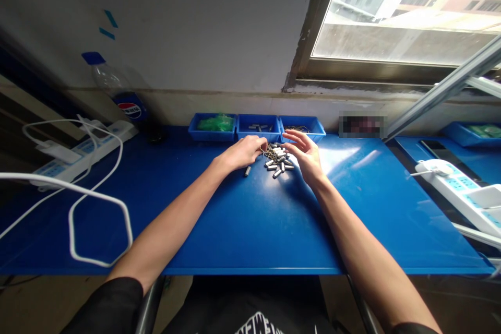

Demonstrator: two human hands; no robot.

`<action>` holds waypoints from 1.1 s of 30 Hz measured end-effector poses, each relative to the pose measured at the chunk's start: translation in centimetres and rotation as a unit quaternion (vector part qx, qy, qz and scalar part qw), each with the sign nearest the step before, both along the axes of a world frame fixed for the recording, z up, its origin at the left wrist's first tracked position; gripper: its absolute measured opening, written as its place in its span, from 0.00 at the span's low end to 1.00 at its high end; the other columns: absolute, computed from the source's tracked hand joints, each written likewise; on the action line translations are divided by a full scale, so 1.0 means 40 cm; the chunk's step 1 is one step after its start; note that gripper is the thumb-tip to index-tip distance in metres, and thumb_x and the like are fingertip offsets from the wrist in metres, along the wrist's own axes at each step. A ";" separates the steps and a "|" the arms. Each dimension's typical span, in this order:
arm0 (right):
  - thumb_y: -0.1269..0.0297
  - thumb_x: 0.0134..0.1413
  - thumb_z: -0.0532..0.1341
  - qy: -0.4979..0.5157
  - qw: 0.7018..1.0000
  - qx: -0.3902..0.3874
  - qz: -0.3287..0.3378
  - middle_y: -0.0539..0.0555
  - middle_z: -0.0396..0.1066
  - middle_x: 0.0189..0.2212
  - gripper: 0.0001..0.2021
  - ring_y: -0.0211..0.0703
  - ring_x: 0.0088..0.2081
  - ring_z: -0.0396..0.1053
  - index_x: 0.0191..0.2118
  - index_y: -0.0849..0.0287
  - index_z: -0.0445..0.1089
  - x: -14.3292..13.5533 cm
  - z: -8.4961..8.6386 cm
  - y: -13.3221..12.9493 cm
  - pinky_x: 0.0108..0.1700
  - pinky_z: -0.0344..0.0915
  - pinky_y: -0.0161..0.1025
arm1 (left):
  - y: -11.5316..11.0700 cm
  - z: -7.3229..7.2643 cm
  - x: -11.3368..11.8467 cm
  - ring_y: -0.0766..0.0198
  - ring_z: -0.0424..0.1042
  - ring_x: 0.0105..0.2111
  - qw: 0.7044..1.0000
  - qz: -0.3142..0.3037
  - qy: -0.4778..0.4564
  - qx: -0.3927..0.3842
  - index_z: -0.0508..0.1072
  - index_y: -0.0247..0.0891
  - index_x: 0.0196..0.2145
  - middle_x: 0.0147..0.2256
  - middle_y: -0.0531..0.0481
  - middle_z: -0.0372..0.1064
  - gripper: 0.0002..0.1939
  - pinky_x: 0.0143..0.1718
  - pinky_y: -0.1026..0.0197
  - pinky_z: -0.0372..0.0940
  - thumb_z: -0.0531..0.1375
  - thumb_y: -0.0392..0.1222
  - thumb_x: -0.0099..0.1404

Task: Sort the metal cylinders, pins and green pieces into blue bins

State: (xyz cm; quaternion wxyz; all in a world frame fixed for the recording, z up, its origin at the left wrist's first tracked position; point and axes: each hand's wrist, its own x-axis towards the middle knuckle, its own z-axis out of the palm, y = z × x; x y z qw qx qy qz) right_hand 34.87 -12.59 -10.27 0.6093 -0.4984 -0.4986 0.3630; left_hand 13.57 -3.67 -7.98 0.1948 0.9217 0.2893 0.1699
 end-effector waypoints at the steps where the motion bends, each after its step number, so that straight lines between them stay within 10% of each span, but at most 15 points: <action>1: 0.51 0.53 0.73 0.003 1.000 -0.001 0.001 0.57 0.80 0.54 0.23 0.50 0.46 0.79 0.54 0.50 0.76 -0.001 0.002 -0.001 0.53 0.76 0.50 | 0.001 0.005 -0.001 0.59 0.76 0.37 1.000 -0.003 -0.023 -0.006 0.79 0.37 0.41 0.37 0.46 0.77 0.10 0.41 0.60 0.70 0.59 0.30 0.67; 11: 0.46 0.50 0.75 -0.009 0.998 -0.044 0.034 0.52 0.82 0.33 0.19 0.47 0.35 0.78 0.42 0.54 0.82 -0.012 0.009 -0.008 0.45 0.76 0.47 | -0.022 0.025 0.028 0.61 0.80 0.37 0.960 -0.014 -0.261 -0.097 0.79 0.36 0.40 0.38 0.47 0.79 0.10 0.44 0.59 0.76 0.70 0.36 0.60; 25: 0.50 0.50 0.75 0.039 0.995 0.037 -0.084 0.60 0.81 0.52 0.24 0.55 0.50 0.82 0.51 0.54 0.78 0.010 -0.007 0.011 0.59 0.75 0.56 | -0.033 -0.032 0.036 0.52 0.75 0.52 0.996 0.001 0.010 0.088 0.80 0.38 0.53 0.52 0.41 0.79 0.16 0.58 0.50 0.69 0.61 0.32 0.69; 33: 0.50 0.52 0.74 0.026 0.997 0.014 -0.066 0.60 0.82 0.49 0.20 0.53 0.44 0.82 0.47 0.54 0.79 0.003 -0.009 0.008 0.53 0.77 0.54 | -0.054 -0.037 0.055 0.52 0.77 0.46 0.993 0.078 0.022 0.090 0.82 0.36 0.43 0.43 0.40 0.79 0.12 0.51 0.53 0.72 0.59 0.29 0.68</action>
